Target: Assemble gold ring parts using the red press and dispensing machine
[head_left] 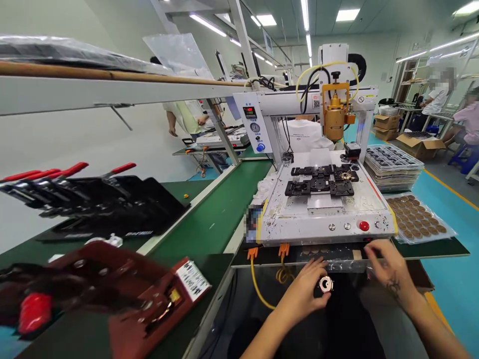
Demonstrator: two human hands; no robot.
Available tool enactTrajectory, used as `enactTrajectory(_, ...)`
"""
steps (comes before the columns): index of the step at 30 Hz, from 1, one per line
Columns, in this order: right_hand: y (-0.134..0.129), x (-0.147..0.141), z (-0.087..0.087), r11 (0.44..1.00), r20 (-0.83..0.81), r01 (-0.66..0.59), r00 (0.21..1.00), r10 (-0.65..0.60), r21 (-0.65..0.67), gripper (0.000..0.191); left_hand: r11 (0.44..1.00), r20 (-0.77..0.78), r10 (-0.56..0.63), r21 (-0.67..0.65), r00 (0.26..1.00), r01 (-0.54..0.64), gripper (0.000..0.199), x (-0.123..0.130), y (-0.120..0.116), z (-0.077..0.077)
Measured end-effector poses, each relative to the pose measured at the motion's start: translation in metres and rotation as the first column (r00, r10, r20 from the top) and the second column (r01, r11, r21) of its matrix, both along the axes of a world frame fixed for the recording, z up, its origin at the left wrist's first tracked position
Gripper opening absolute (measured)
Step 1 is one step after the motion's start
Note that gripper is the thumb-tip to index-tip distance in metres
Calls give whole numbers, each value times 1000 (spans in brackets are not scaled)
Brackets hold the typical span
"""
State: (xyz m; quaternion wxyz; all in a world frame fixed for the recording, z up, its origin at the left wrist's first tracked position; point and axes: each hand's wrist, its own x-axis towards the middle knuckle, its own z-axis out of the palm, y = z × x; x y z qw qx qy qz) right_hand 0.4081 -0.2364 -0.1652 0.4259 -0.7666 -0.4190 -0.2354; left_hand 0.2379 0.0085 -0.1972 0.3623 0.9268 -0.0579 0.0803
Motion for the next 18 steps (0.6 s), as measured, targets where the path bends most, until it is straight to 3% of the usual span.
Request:
enactTrajectory(3,34,-23,-17,949,-58,-259,966,253,-181,24,1000,34,-2,17,999,2,44,-12,-9,0)
enactTrajectory(5,57,-27,-29,909,-87,-321,947,309,-267,32,1000,57,12,-1,998,-12,44,-11,-10,3)
enactTrajectory(10,85,-15,-47,896,-84,-285,958,273,-342,27,998,92,56,-31,994,-53,43,11,10,5)
enactTrajectory(13,85,-9,-50,885,-56,-284,957,284,-369,22,999,70,33,-19,997,-32,45,17,21,0)
enactTrajectory(18,81,-7,-53,853,27,-307,936,350,-423,18,999,43,23,-29,999,-21,48,13,20,-7)
